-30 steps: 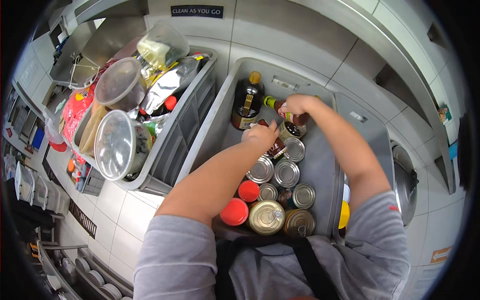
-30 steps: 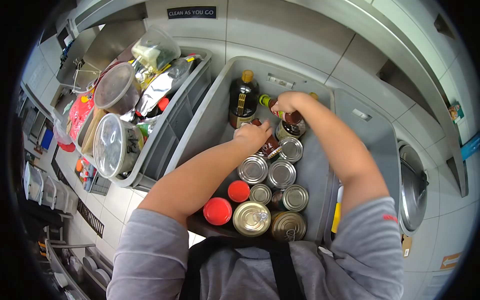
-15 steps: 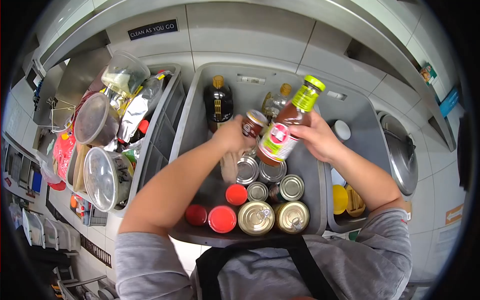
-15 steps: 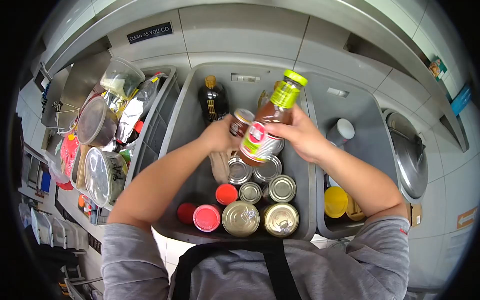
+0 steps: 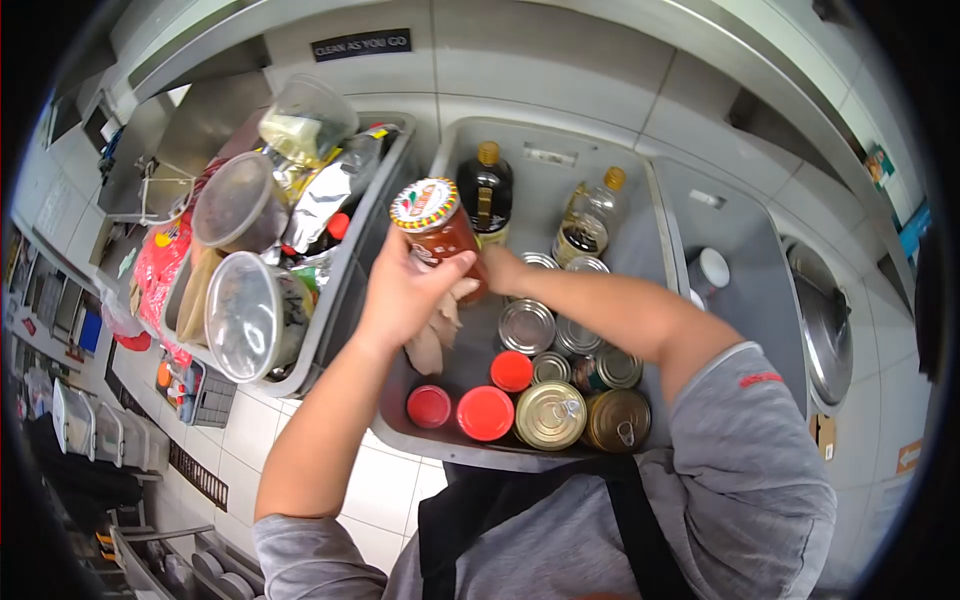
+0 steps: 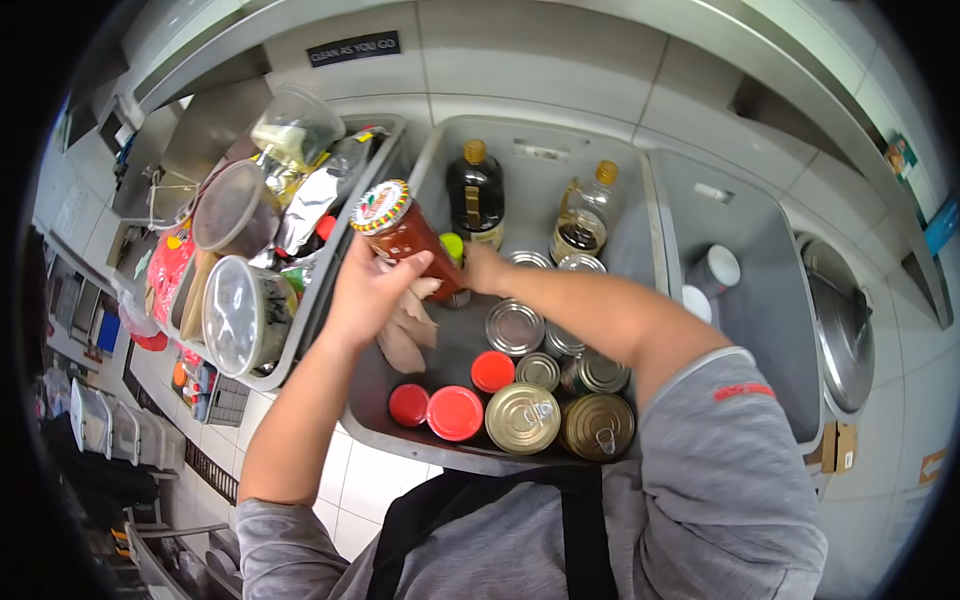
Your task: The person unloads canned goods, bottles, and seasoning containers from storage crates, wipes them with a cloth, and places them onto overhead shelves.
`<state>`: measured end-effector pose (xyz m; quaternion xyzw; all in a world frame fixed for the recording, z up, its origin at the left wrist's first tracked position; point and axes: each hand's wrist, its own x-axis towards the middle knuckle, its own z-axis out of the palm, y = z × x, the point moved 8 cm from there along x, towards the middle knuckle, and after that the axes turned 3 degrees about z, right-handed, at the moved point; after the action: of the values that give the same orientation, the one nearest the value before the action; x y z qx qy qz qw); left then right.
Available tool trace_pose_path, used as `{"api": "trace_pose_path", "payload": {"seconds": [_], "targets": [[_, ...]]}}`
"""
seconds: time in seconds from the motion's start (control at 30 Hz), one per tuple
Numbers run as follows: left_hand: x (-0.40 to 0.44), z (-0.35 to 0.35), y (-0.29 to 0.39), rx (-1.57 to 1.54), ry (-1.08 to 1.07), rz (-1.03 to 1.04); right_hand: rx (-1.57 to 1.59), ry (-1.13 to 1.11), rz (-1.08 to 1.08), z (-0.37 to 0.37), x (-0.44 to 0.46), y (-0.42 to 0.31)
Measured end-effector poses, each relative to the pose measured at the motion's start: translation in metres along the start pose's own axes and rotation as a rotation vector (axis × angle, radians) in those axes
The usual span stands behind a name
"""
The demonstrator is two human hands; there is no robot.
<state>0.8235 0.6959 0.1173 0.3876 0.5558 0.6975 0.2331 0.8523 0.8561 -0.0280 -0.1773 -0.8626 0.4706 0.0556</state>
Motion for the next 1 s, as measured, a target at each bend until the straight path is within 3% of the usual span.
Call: {"api": "trace_pose_path", "payload": {"seconds": [0.1,0.13,0.23,0.27,0.3,0.33,0.37,0.5,0.57,0.63,0.67,0.7,0.73,0.77,0.83,0.9,0.97,1.0], "targets": [[-0.001,0.001,0.0,-0.079,0.01,0.026,0.353,-0.012,-0.377,0.046,0.027,0.053],[-0.003,0.002,0.007,-0.037,0.007,0.033,0.334,-0.094,-0.358,0.053,0.04,0.065],[-0.004,-0.002,0.012,0.207,0.037,0.083,-0.183,-0.258,-0.218,0.021,0.023,0.024],[-0.005,-0.002,0.013,0.205,0.04,0.083,-0.076,-0.31,-0.149,0.006,0.044,0.047],[-0.004,-0.002,0.014,0.272,0.038,0.075,-0.253,-0.205,-0.167,-0.026,0.061,0.045],[-0.003,0.0,0.016,0.339,0.032,0.074,-0.087,-0.175,-0.101,-0.062,0.052,0.015],[-0.001,0.004,0.019,0.339,0.021,0.087,0.193,-0.06,0.1,-0.092,0.009,-0.049],[-0.001,0.013,0.022,0.429,0.026,0.13,0.37,-0.187,0.117,-0.083,-0.082,-0.139],[-0.006,0.022,0.038,0.678,0.068,0.271,0.455,-0.115,0.043,-0.076,-0.094,-0.138],[-0.016,0.041,0.053,0.669,0.054,0.403,0.587,-0.171,-0.072,-0.074,-0.107,-0.142],[-0.02,0.049,0.06,0.588,0.031,0.37,0.647,-0.217,-0.148,-0.08,-0.116,-0.15],[-0.021,0.058,0.068,0.665,0.02,0.437,0.194,-0.146,-0.375,-0.092,-0.142,-0.179],[-0.028,0.074,0.09,0.724,0.04,0.433,0.294,-0.099,-0.349,-0.1,-0.167,-0.189],[-0.035,0.089,0.106,0.768,0.002,0.535,0.274,0.023,-0.496,-0.112,-0.181,-0.194],[-0.055,0.121,0.139,0.877,-0.124,0.715,0.312,0.201,-0.592,-0.129,-0.211,-0.199],[-0.073,0.139,0.159,0.835,-0.188,0.685,0.535,0.209,-0.515,-0.145,-0.246,-0.211],[-0.107,0.159,0.191,0.837,-0.178,1.009,0.497,0.319,-0.647,-0.18,-0.28,-0.233],[-0.114,0.158,0.185,0.852,-0.196,1.036,0.401,0.411,-0.687,-0.205,-0.3,-0.246]]}}
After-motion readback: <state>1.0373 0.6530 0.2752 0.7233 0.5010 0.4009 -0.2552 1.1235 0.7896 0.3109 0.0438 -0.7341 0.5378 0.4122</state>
